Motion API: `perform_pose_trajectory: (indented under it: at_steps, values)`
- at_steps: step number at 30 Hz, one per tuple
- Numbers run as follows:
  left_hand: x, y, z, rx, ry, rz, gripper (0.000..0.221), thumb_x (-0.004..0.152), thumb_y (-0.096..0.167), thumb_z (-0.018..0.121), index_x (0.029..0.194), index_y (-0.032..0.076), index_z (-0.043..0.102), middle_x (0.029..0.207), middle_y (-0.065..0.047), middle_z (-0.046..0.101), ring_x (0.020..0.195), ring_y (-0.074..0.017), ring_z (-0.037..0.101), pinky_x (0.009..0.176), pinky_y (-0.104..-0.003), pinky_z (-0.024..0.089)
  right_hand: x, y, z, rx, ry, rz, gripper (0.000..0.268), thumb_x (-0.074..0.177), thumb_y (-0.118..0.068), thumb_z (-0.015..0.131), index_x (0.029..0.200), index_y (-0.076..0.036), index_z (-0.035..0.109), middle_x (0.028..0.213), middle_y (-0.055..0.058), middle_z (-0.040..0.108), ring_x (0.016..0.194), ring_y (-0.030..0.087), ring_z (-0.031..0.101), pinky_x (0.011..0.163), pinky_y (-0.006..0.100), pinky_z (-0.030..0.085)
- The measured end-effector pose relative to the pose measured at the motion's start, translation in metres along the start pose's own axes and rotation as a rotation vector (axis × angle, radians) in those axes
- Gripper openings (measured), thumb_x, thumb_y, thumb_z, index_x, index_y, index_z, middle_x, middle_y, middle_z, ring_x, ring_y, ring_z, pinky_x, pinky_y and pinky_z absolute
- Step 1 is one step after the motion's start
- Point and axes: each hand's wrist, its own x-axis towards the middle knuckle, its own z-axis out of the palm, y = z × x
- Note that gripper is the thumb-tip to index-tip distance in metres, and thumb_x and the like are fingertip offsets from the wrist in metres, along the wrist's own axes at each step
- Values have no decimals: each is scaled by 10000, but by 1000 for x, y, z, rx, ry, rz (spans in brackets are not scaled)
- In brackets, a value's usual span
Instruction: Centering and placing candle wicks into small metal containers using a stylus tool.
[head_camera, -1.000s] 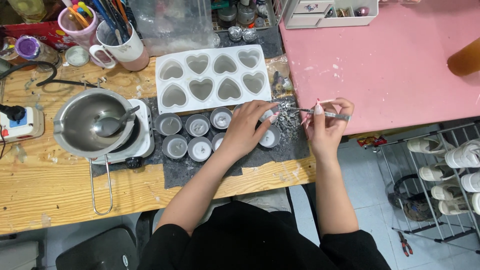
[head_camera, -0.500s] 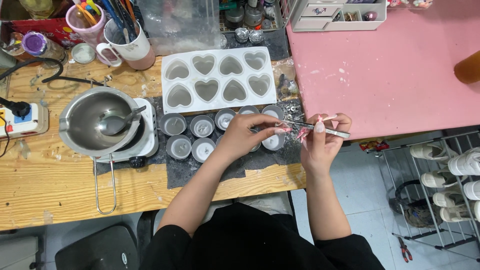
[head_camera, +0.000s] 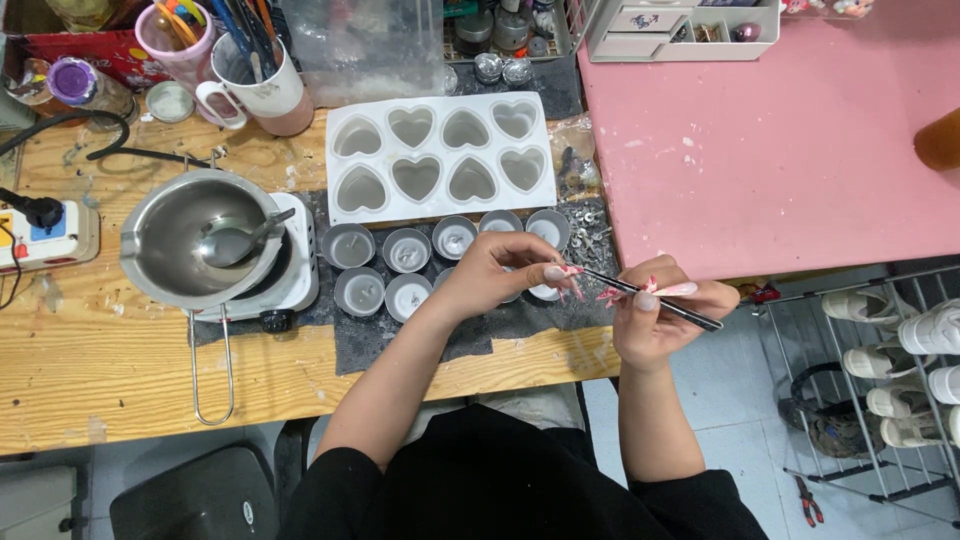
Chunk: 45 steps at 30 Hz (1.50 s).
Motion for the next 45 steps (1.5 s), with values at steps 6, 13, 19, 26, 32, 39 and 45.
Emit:
perform_pose_trajectory:
  at_steps: [6, 13, 19, 26, 32, 39, 45]
  values:
    - [1, -1, 2, -99, 95, 32, 193, 1012, 117, 694, 1144, -22, 718, 1050, -113, 760, 959, -163, 751, 808, -316, 635, 3, -5, -2, -62, 8, -66, 424, 1022, -141, 719, 1190, -123, 330, 770, 93, 574, 649, 166, 571, 617, 271, 484]
    - [0, 0, -3, -64, 87, 13, 189, 1022, 111, 682, 1135, -34, 724, 1024, -115, 769, 941, -167, 756, 807, -321, 639, 9, -25, -3, -136, -91, 22, 412, 1039, -124, 692, 1195, -123, 311, 865, 117, 580, 616, 121, 568, 535, 218, 498]
    - [0, -4, -5, -44, 102, 9, 184, 1018, 97, 693, 1138, -38, 728, 1024, -122, 768, 899, -166, 745, 801, -322, 634, 13, -29, -2, -120, -159, 29, 412, 1023, -49, 678, 1188, -121, 307, 867, 140, 578, 631, 146, 572, 520, 221, 501]
    - [0, -1, -6, -53, 79, 35, 183, 1014, 98, 692, 1136, -35, 720, 1031, -119, 768, 935, -171, 755, 816, -324, 638, 13, -29, -2, -119, -164, 46, 393, 1026, -7, 642, 1196, -116, 305, 891, 155, 588, 632, 145, 572, 514, 220, 499]
    - [1, 2, -5, -69, 78, 42, 176, 1010, 92, 694, 1128, -38, 717, 1033, -120, 763, 957, -178, 760, 816, -324, 638, 16, -30, 0, -137, -183, 33, 380, 1032, 8, 625, 1197, -112, 304, 891, 161, 590, 652, 160, 577, 516, 236, 502]
    - [1, 0, -6, -46, 89, 27, 179, 1005, 100, 699, 1119, -36, 721, 1023, -127, 768, 965, -190, 767, 819, -328, 645, 14, -27, 2, -134, -157, 21, 373, 1047, -7, 623, 1207, -111, 302, 882, 143, 584, 654, 164, 596, 514, 260, 533]
    - [5, 1, -6, -77, 105, 25, 244, 1044, 157, 649, 1210, -17, 688, 1136, -116, 755, 1055, -199, 762, 856, -342, 641, 22, -18, 0, -133, -184, 14, 379, 1048, 14, 621, 1218, -107, 305, 895, 149, 582, 691, 178, 603, 549, 270, 516]
